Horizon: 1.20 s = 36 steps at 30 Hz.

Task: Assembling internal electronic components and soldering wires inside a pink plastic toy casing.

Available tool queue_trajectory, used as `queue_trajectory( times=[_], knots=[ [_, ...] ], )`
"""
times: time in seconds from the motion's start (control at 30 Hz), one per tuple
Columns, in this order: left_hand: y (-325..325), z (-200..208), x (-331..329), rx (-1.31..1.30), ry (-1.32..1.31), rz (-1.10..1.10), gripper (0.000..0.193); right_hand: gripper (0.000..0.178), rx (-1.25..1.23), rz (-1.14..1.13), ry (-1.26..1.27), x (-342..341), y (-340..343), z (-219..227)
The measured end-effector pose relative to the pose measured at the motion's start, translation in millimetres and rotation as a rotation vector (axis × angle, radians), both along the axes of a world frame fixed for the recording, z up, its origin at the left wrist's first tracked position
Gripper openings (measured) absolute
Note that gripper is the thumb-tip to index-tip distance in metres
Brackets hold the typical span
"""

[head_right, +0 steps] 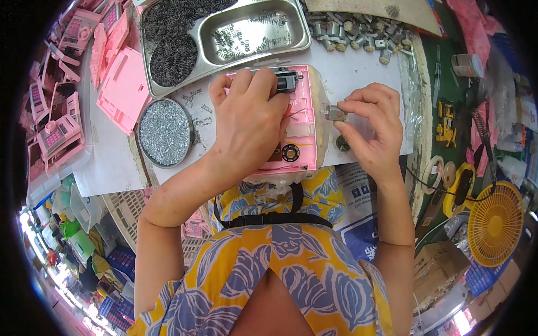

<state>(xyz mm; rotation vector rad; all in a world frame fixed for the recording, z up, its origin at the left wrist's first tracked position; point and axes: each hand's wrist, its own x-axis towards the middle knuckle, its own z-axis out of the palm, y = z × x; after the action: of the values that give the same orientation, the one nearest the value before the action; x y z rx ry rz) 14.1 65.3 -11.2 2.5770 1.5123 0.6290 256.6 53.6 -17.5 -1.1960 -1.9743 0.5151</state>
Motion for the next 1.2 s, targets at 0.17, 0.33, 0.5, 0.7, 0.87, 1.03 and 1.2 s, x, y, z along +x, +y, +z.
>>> queue_trajectory(
  times=[0.17, 0.33, 0.5, 0.7, 0.87, 1.03, 1.2],
  knots=[
    [-6.3, -2.7, -2.4, 0.017, 0.001, 0.029, 0.015, 0.032, 0.015, -0.001, 0.039, 1.0, 0.4, 0.5],
    [-25.5, -24.3, -31.9, -0.074, -0.375, 0.024, 0.016, 0.032, -0.012, 0.102, 0.013, -21.2, 5.6, -4.7],
    [-28.0, -30.1, -33.8, -0.065, -0.429, -0.017, 0.020, 0.029, -0.074, 0.122, -0.048, -32.7, 18.9, -6.8],
    [-24.4, -30.1, -34.6, -0.063, -0.482, -0.033, 0.022, 0.032, -0.215, 0.125, -0.079, -35.5, 20.5, -0.3],
    [-23.8, -31.2, -34.9, -0.045, -0.509, -0.007, 0.023, 0.029, -0.293, 0.149, -0.078, -32.7, 22.8, 8.9],
    [-22.9, -30.5, -35.4, -0.036, -0.501, -0.009, 0.024, 0.027, -0.284, 0.130, -0.115, -36.8, 25.3, 7.5],
    [-23.0, -29.9, -35.4, -0.043, -0.501, -0.007, 0.023, 0.026, -0.235, 0.086, -0.179, -43.1, 26.9, 5.1]
  ],
)
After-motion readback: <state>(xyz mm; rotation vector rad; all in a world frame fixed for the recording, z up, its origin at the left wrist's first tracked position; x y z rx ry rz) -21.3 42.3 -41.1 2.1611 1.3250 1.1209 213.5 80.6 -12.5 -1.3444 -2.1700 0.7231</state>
